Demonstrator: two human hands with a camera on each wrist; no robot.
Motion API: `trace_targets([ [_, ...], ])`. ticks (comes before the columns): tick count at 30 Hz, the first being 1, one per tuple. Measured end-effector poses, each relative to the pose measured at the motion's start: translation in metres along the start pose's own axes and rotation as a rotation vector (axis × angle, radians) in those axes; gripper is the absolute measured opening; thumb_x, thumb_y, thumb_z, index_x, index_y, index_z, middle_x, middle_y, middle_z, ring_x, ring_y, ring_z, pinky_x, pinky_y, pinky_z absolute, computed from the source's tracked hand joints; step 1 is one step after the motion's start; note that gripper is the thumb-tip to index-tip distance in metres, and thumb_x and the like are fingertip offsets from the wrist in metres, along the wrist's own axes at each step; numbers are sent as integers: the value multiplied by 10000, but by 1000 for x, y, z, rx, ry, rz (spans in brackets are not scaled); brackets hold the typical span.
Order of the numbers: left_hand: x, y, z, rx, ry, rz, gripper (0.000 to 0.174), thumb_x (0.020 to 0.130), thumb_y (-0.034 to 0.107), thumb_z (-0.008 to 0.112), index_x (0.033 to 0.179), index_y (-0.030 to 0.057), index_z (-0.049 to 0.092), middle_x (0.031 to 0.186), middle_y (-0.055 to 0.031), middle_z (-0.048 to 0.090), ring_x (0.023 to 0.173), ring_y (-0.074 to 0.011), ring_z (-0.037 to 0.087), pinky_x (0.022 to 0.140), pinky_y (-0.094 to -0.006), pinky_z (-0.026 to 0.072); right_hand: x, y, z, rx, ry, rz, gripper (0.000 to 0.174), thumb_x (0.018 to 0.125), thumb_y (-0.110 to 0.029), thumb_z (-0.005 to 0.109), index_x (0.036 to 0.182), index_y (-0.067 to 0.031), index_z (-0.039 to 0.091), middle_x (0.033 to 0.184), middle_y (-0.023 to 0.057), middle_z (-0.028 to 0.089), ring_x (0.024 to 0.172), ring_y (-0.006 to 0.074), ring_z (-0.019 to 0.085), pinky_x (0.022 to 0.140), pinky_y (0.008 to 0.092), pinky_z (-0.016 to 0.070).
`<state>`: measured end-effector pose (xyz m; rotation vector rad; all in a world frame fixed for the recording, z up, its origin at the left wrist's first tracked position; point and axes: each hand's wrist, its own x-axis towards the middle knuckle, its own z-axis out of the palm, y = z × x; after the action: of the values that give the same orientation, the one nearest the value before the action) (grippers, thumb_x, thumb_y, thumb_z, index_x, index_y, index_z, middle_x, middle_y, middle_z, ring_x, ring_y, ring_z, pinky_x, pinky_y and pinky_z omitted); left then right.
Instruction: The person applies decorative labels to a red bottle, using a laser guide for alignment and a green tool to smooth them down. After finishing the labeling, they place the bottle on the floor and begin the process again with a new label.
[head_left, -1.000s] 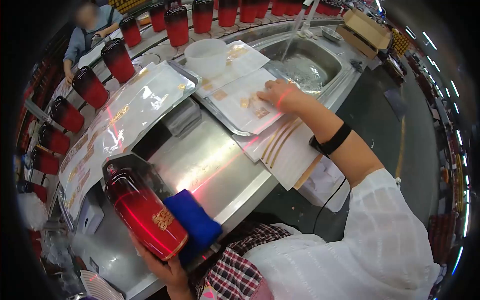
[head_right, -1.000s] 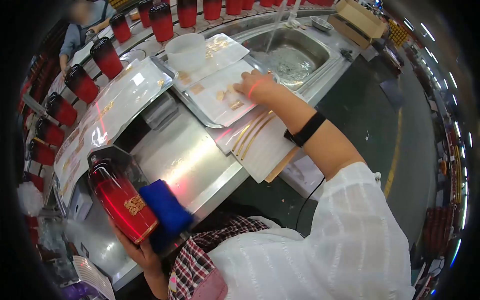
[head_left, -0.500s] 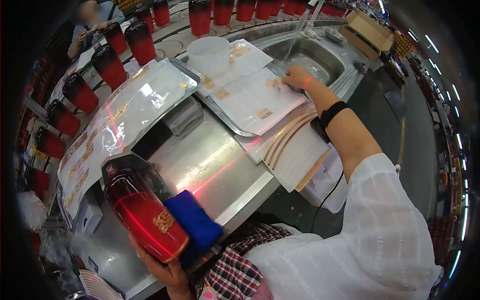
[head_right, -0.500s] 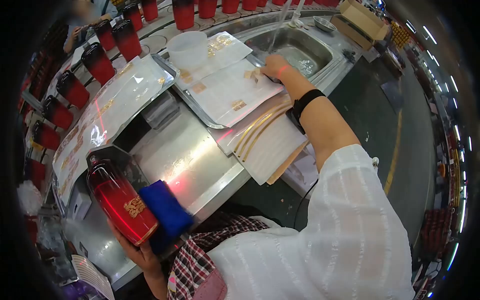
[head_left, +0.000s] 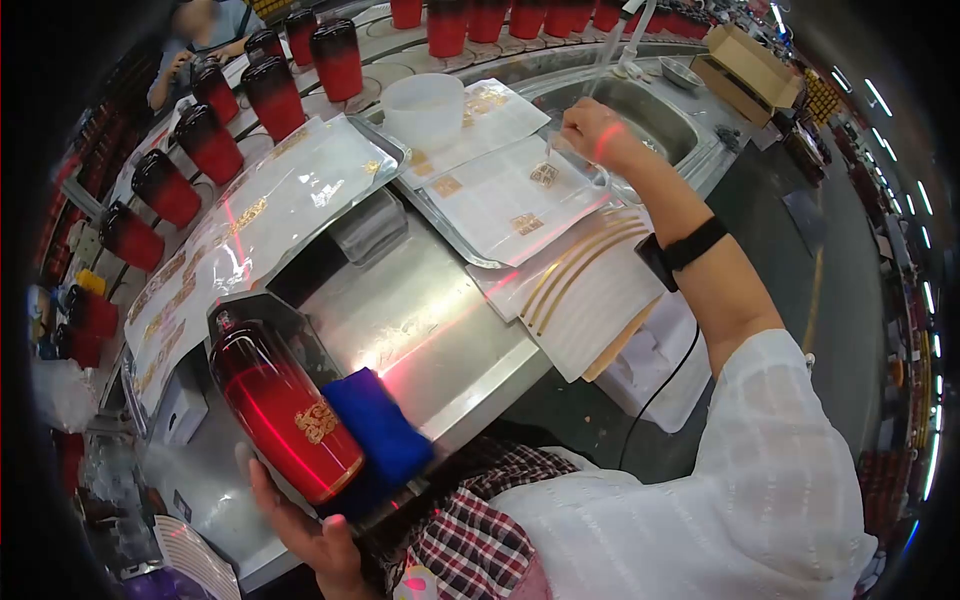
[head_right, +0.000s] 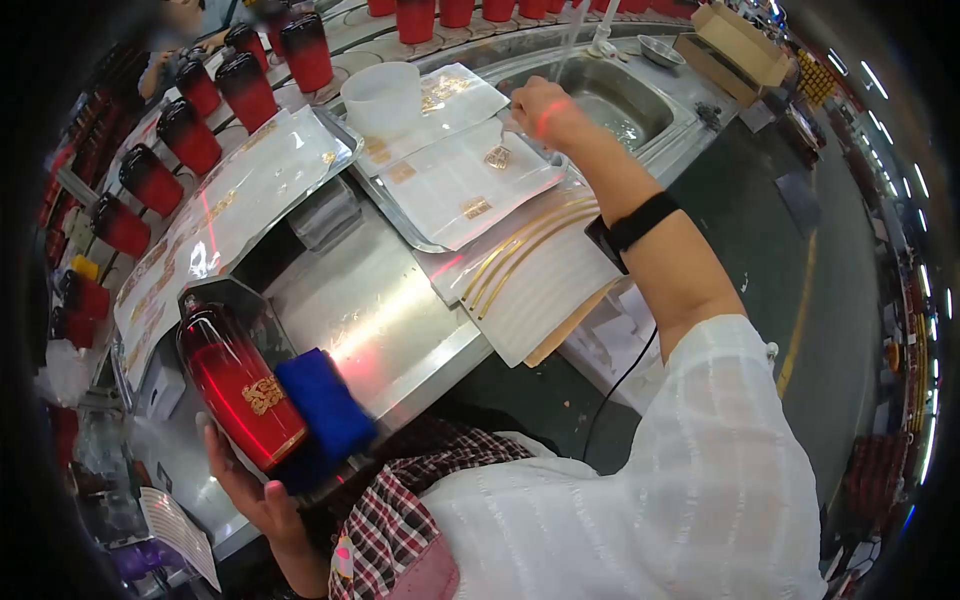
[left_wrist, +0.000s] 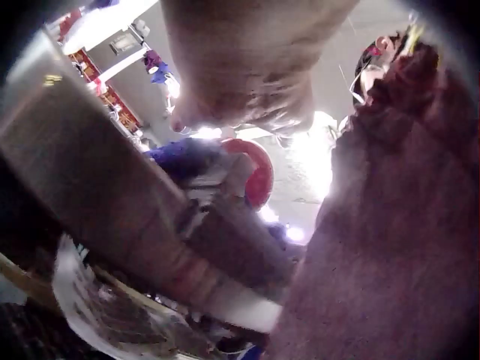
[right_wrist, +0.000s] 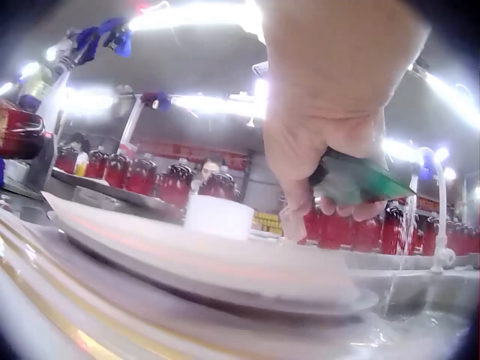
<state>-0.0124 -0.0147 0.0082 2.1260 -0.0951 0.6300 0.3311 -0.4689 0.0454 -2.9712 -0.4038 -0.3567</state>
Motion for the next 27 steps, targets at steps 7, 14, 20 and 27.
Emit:
trace_targets([
  [7, 51, 78, 23, -423, -288, -228, 412, 1020, 313, 461, 1215, -45, 527, 1342, -189, 508, 1243, -279, 508, 1092, -402, 340, -18, -63, -63, 350, -49, -307, 88, 897, -111, 635, 895, -23, 634, 1063, 94, 569, 904, 239, 590, 795, 348, 489],
  [14, 115, 80, 143, -965, -283, -724, 554, 1002, 451, 495, 1356, 24, 495, 1372, -101, 501, 1283, -248, 420, 1118, -445, 248, -44, -105, -118, 521, -87, -657, 85, 929, -87, 611, 880, -21, 589, 1134, 79, 524, 915, 165, 539, 806, 295, 452],
  [20, 149, 74, 191, -1421, -663, -708, 452, 976, 464, 526, 1181, 67, 599, 1226, -75, 570, 1201, -200, 447, 1082, -434, 251, -54, -102, -123, 568, 29, -803, 85, 911, -68, 622, 856, -21, 578, 1102, 101, 523, 932, 210, 543, 804, 305, 457],
  [27, 153, 90, 204, -1102, -441, -440, 99, 950, 170, 615, 948, 72, 599, 923, 18, 604, 915, -66, 511, 872, -225, 362, -65, -80, -108, 569, 49, -658, 118, 922, -91, 613, 850, -13, 562, 1093, 91, 532, 882, 188, 550, 751, 301, 462],
])
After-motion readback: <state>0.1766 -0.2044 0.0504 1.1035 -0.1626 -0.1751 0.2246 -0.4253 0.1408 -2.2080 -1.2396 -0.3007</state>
